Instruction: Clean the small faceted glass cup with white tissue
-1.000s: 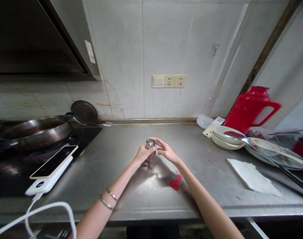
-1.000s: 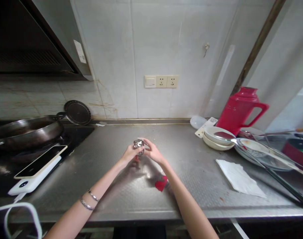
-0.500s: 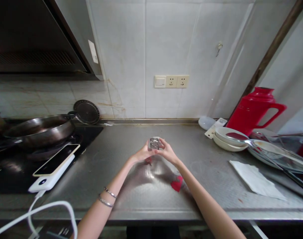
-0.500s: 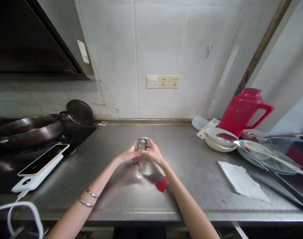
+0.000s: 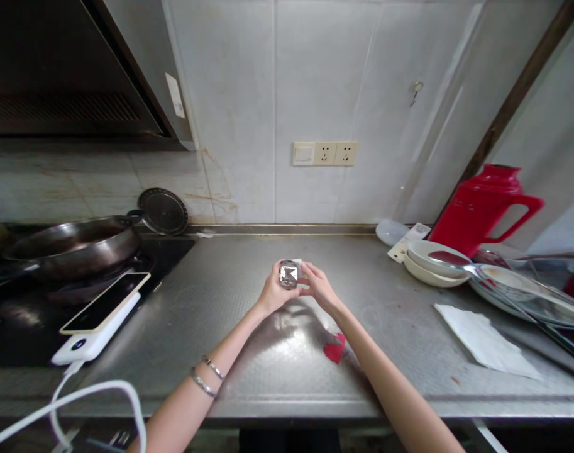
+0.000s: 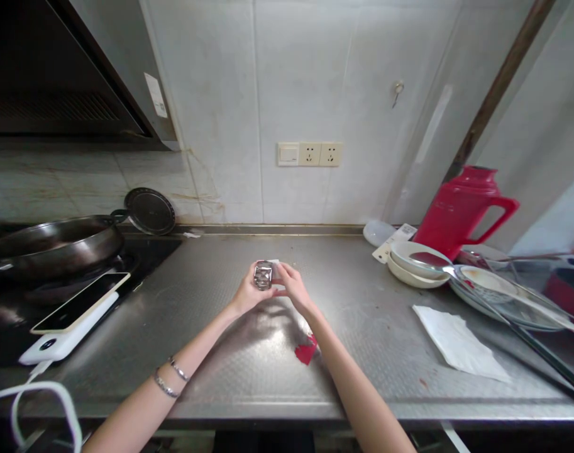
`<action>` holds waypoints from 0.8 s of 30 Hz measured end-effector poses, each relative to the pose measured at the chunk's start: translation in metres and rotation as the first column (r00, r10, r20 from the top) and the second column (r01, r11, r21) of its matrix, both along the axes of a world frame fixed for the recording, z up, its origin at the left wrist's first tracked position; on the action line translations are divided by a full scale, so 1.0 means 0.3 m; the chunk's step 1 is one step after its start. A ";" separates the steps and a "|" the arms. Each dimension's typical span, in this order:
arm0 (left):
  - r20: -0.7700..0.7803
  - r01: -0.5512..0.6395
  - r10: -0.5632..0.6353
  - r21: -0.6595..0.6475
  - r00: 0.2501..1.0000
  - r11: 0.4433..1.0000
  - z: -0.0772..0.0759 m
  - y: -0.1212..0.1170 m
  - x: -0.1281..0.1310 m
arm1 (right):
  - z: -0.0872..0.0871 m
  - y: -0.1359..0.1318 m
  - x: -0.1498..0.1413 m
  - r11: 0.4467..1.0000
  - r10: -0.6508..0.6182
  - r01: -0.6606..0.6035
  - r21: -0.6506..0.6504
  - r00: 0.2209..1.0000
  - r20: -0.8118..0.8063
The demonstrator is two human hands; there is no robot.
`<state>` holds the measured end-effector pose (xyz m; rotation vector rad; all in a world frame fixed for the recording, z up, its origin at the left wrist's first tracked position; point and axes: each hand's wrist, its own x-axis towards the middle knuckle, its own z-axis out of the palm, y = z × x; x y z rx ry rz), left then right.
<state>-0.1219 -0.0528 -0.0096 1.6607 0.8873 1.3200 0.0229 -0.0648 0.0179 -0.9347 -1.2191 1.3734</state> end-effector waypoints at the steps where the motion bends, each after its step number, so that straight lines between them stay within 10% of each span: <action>1: -0.001 0.009 -0.008 0.010 1.000 1.000 0.001 -0.004 0.001 | -0.003 0.005 0.003 1.000 -0.023 0.024 -0.018 1.000 0.020; 8: -0.103 0.025 -0.015 0.094 0.995 0.995 0.002 -0.033 0.014 | -0.017 0.026 0.039 0.862 -0.458 0.327 0.388 0.829 0.320; 24: -0.124 -0.133 0.143 0.086 0.982 0.987 -0.014 -0.021 0.018 | 0.015 -0.053 -0.010 0.849 -0.360 0.233 0.474 0.912 0.196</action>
